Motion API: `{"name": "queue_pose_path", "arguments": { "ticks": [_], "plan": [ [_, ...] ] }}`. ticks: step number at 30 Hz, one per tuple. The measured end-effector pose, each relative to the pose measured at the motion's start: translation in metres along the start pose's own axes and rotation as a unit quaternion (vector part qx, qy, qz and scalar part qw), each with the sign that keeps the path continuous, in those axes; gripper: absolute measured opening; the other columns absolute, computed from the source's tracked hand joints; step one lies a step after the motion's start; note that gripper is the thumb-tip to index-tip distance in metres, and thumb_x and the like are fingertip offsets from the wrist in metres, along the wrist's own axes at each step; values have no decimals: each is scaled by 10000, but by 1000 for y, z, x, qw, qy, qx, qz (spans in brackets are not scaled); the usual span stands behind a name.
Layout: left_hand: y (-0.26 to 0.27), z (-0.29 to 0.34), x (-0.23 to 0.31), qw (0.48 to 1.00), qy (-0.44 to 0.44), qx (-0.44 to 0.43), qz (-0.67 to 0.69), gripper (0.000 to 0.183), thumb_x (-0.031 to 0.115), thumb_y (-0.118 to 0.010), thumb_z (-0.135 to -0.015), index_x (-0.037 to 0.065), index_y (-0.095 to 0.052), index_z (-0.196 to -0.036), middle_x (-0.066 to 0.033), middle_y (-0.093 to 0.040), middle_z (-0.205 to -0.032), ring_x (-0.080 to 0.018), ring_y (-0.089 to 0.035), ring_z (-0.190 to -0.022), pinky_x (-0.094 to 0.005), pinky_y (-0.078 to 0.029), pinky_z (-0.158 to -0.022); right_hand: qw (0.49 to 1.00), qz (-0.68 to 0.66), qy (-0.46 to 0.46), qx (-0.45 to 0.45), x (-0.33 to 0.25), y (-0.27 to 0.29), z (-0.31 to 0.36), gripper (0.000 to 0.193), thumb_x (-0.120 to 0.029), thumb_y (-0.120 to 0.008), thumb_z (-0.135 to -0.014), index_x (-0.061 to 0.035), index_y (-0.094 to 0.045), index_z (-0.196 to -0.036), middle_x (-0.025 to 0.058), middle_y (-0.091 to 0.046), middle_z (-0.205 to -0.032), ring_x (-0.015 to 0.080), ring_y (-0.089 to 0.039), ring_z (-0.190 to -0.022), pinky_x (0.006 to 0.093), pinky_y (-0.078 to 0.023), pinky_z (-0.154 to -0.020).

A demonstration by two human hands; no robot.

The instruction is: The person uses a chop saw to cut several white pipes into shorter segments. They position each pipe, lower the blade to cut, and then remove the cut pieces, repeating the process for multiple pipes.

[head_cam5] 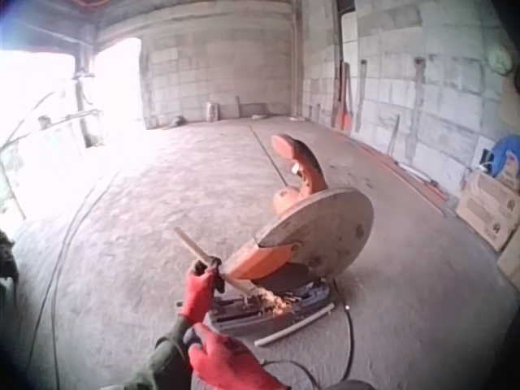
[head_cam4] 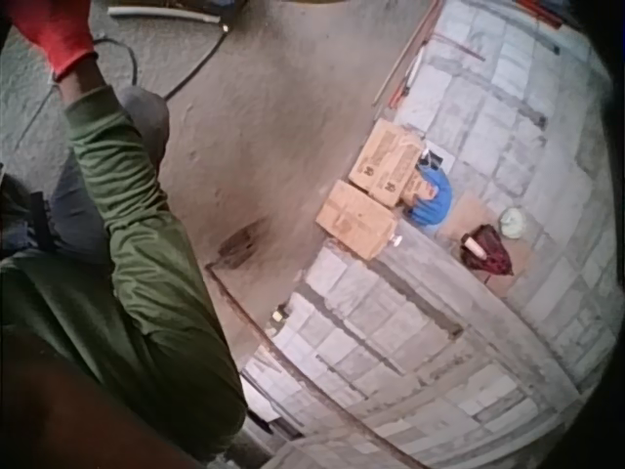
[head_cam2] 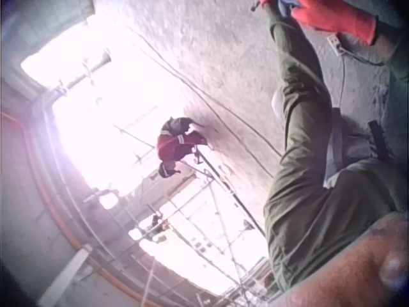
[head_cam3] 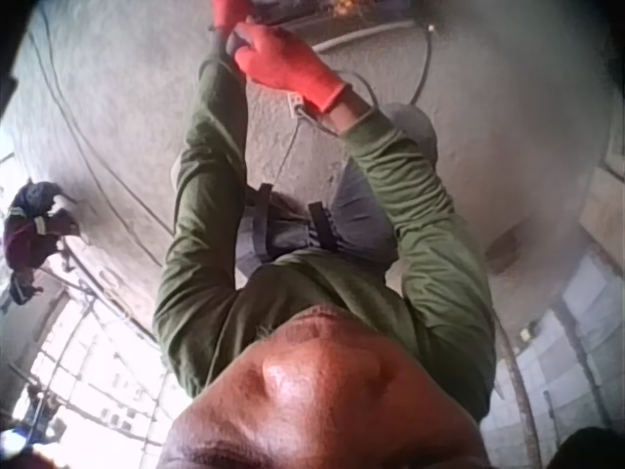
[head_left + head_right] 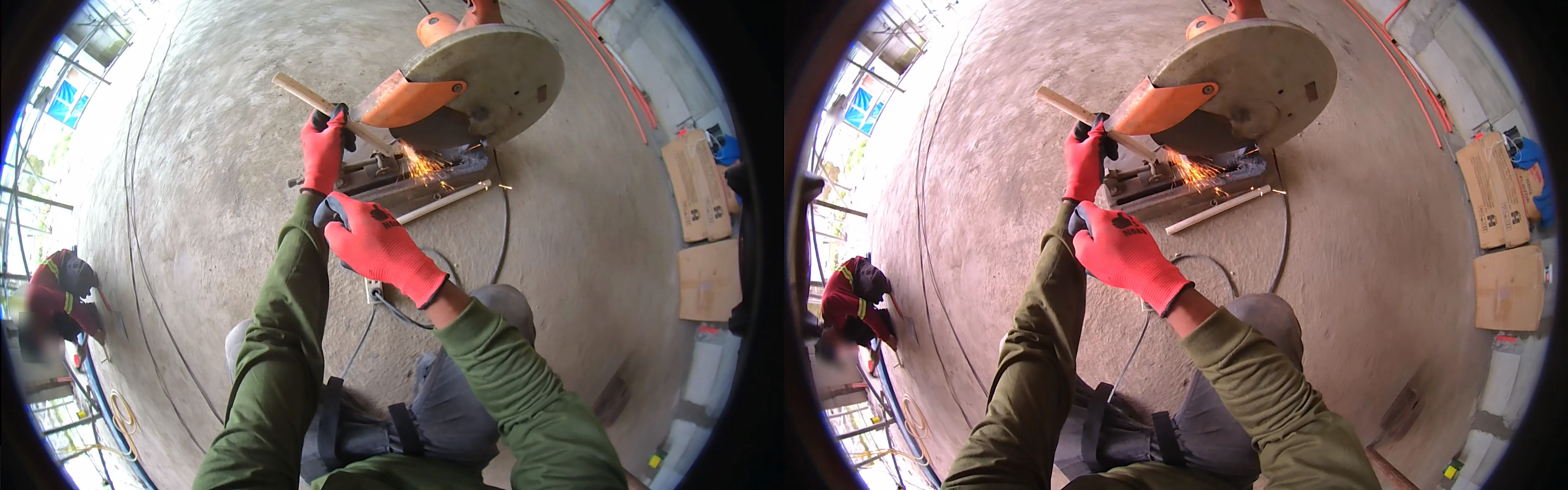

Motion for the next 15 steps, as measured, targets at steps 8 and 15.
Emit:
{"name": "queue_pose_path", "arguments": {
  "ticks": [8, 15],
  "plan": [
    [-7, -11, 1, 1000, 23, 8, -7, 212, 222, -701, -995, 43, -626, -910, -30, -596, -662, -125, -531, -472, -295, -417, -429, 1000, -8, 0, 7, 0, 2, 2, 176, -163, -509, -947, -66, -613, -1050, 145, -663, -812, 265, -661, -705, 405, -513, -706],
    [-3, -28, 1, 999, 50, -7, -12, 271, 270, -727, -977, 36, -625, -885, -39, -594, -660, -133, -526, -466, -309, -399, -427, 1000, -1, 12, 5, -3, 5, 5, 175, -154, -518, -952, -71, -621, -1067, 135, -666, -817, 257, -648, -683, 397, -517, -705]
  ]
}}
Point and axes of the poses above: each hand's wrist, its own z-axis away from the middle knuckle, its own y-axis out of the back of the hand, x = y × z, the point moved 1 cm from there along -z, towards the middle knuckle
